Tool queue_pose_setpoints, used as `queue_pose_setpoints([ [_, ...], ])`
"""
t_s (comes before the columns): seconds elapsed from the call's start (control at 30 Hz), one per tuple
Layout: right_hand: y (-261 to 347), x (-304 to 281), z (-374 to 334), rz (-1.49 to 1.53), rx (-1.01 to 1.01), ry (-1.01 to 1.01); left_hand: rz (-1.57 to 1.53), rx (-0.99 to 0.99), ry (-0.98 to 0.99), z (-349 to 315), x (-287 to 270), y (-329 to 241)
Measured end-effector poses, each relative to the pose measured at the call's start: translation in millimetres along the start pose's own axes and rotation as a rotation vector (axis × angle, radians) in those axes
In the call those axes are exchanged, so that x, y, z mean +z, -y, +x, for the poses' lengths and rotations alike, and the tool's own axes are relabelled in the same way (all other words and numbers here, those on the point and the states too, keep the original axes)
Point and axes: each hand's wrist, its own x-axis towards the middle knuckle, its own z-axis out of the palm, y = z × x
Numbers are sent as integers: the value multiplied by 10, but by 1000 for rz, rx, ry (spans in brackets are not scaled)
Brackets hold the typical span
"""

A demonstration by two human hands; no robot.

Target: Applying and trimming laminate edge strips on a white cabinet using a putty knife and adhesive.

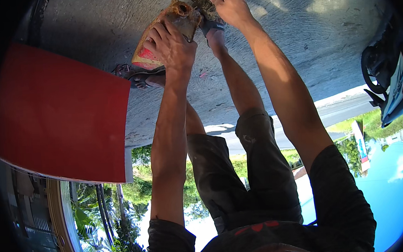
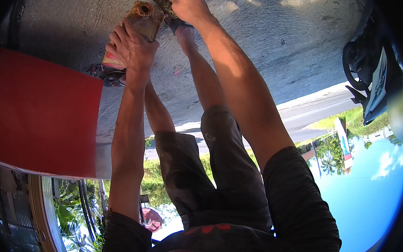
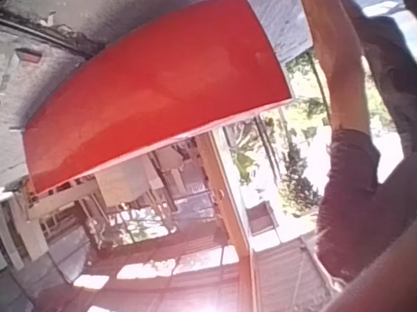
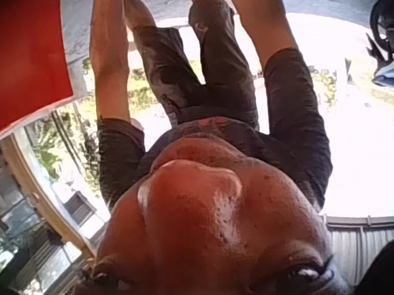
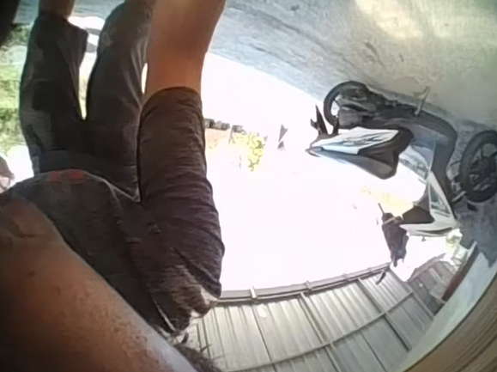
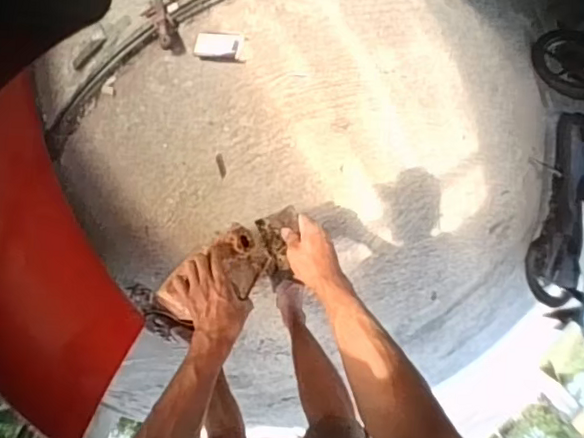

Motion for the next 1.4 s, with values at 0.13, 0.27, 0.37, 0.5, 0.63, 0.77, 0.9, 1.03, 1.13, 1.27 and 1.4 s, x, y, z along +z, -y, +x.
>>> queue_pose_setpoints([
  [0.13, -10, -13, 7, 8, -21, 0, -33, 5, 5, -25, -25, 11],
  [0.27, -39, 32, -2, 55, -57, 139, -10, 5, 21, -67, -15, 12],
  [0.37, -209, 66, 22, 7, -118, 54, -11, 21, 23, -67, 29, -69],
  [0.5, -172, 29, 25, 36, -95, 116, -14, 42, 11, -70, 33, -25],
  [0.63, -204, 1, 35, -1, -71, 162, -7, 53, 6, -58, 70, -56],
  [0.77, -127, -6, -4, 31, -117, 114, -14, 56, 14, -18, 63, -43],
  [0.9, -104, -34, -7, 36, -105, 92, -21, 57, 12, 26, 69, -84],
  [1.03, -117, -41, 13, 98, -139, 110, -21, 50, 31, 39, 83, -80],
  [1.13, -100, -57, -18, 68, -157, 86, -38, 49, 22, 9, 67, -71],
  [1.27, 29, -53, -84, 133, -195, 93, -3, 28, 8, -63, 77, 13],
  [1.4, 134, -25, -146, 28, -142, 90, -32, 18, 0, -197, 60, 51],
])
